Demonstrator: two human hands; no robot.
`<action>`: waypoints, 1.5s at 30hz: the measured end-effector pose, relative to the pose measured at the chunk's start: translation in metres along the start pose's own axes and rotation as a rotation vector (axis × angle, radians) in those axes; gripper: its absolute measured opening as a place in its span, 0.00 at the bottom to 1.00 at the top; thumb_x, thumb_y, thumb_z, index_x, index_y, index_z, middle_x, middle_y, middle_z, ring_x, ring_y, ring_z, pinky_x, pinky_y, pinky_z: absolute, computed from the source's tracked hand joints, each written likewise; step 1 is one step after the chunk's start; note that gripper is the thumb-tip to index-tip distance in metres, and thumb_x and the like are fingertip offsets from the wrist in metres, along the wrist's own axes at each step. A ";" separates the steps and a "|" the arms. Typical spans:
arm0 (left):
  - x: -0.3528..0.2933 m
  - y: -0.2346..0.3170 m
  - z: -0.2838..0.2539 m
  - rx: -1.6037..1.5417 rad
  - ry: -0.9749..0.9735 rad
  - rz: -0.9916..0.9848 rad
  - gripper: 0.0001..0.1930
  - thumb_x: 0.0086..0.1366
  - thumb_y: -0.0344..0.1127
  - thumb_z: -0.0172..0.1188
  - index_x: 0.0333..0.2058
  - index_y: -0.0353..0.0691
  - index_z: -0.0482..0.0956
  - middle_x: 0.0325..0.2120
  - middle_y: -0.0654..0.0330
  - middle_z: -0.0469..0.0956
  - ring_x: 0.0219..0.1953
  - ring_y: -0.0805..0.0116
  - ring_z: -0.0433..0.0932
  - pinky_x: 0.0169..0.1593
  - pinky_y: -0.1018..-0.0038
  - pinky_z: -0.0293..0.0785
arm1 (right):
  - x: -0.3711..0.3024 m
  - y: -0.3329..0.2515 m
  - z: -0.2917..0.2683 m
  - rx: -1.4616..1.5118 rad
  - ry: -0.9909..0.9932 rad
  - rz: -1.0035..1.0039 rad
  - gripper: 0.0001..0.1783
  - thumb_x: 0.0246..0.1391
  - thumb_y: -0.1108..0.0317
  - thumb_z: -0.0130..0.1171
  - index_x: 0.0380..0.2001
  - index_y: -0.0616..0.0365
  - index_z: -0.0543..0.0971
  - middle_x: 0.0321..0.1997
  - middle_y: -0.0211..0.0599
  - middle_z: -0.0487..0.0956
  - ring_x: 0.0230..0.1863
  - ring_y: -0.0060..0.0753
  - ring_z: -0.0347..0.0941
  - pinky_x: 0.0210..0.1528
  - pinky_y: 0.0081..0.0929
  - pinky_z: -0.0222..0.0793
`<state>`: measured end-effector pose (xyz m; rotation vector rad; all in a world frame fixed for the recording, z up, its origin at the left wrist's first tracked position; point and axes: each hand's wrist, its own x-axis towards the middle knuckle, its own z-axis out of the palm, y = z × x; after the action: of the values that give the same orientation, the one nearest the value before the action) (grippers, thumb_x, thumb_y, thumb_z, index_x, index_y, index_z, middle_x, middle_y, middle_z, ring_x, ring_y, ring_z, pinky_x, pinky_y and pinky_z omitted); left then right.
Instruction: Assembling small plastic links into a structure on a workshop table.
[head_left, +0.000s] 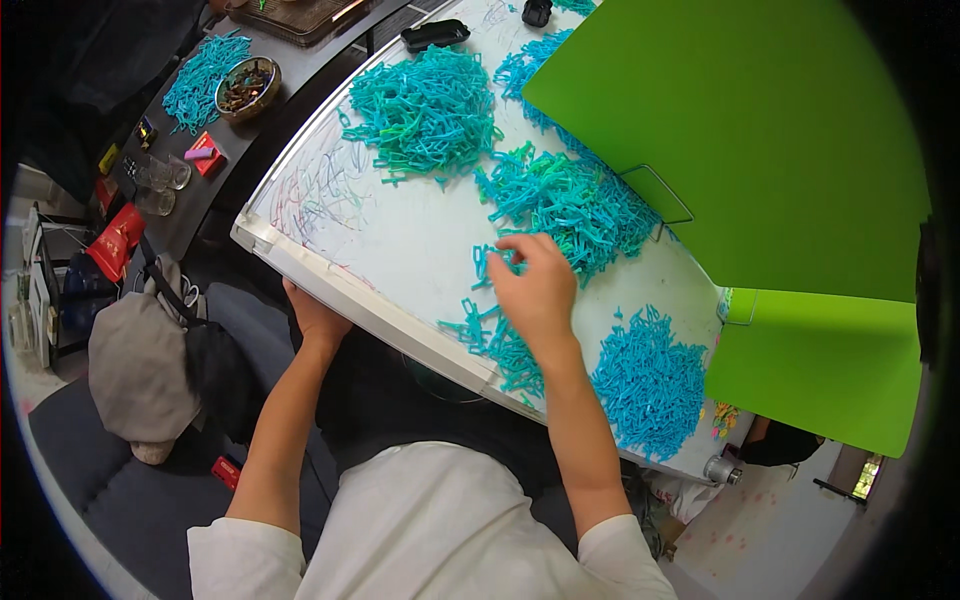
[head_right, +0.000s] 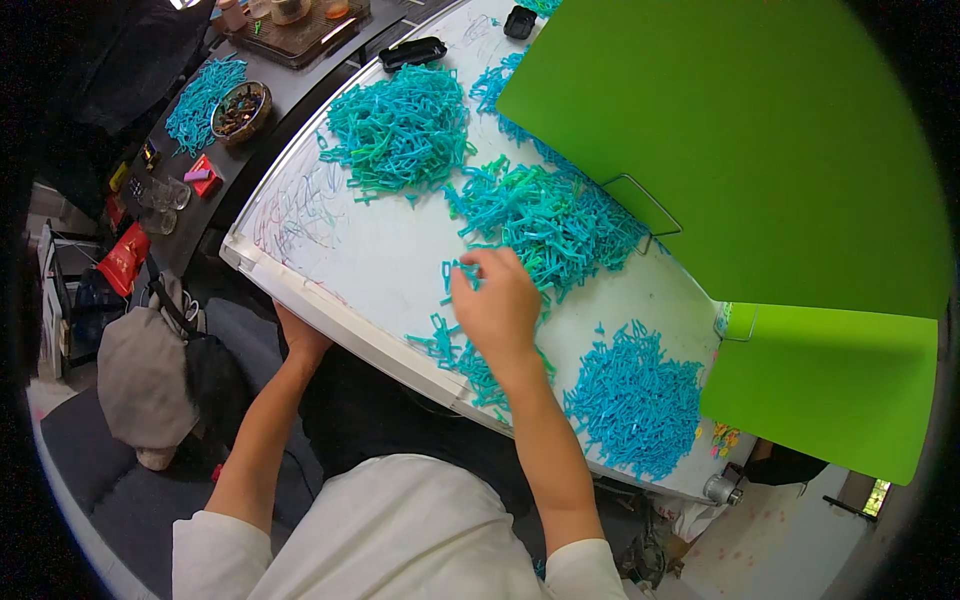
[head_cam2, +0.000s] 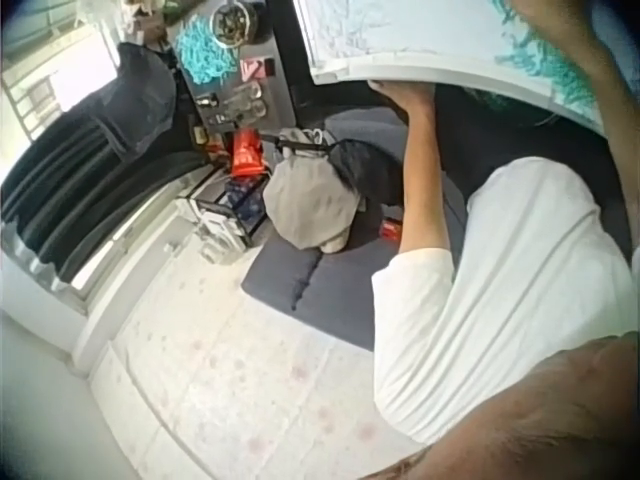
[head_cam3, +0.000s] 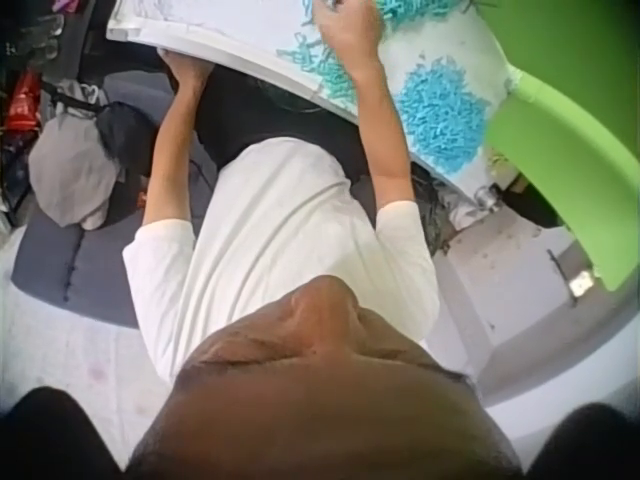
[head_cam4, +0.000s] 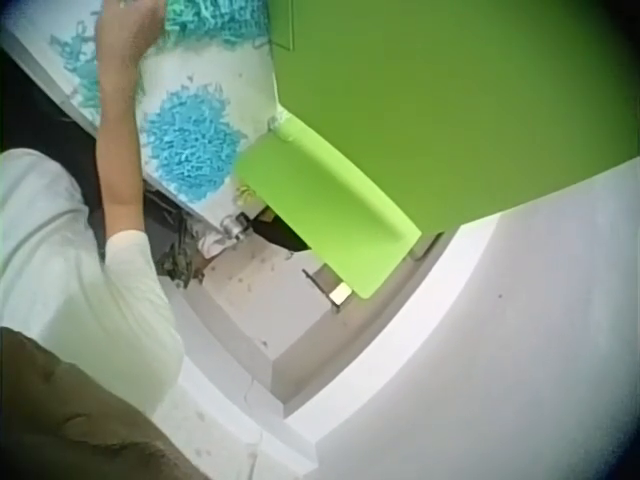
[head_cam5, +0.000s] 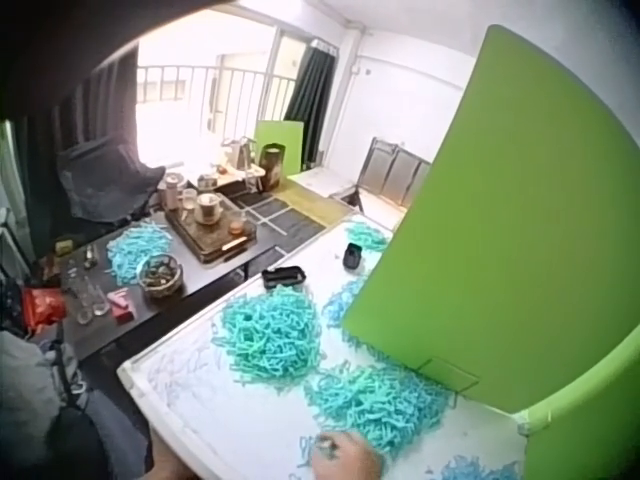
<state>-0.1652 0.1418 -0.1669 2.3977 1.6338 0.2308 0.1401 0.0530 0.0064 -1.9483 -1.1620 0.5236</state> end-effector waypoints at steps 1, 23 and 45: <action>0.003 0.001 -0.003 -0.060 -0.068 -0.035 0.33 0.64 0.58 0.68 0.62 0.47 0.75 0.59 0.57 0.79 0.67 0.49 0.70 0.72 0.51 0.54 | 0.003 -0.001 0.010 -0.233 -0.001 -0.053 0.08 0.56 0.68 0.69 0.39 0.56 0.87 0.38 0.36 0.82 0.38 0.39 0.83 0.39 0.40 0.76; -0.001 0.004 -0.001 0.176 -0.094 0.003 0.36 0.67 0.62 0.63 0.66 0.47 0.73 0.65 0.57 0.75 0.72 0.51 0.65 0.75 0.50 0.49 | -0.041 0.017 -0.064 -0.281 0.001 -0.010 0.08 0.54 0.76 0.72 0.39 0.56 0.90 0.32 0.32 0.80 0.29 0.29 0.73 0.33 0.30 0.69; 0.002 0.012 -0.013 0.061 -0.156 -0.031 0.25 0.67 0.58 0.65 0.55 0.49 0.78 0.54 0.62 0.81 0.65 0.57 0.72 0.73 0.52 0.53 | -0.083 0.012 -0.068 0.099 -0.054 0.299 0.09 0.51 0.75 0.75 0.37 0.59 0.88 0.34 0.25 0.85 0.33 0.14 0.71 0.34 0.19 0.67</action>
<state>-0.1576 0.1408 -0.1508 2.3659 1.6285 -0.0116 0.1519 -0.0511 0.0343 -2.0428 -0.8628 0.7794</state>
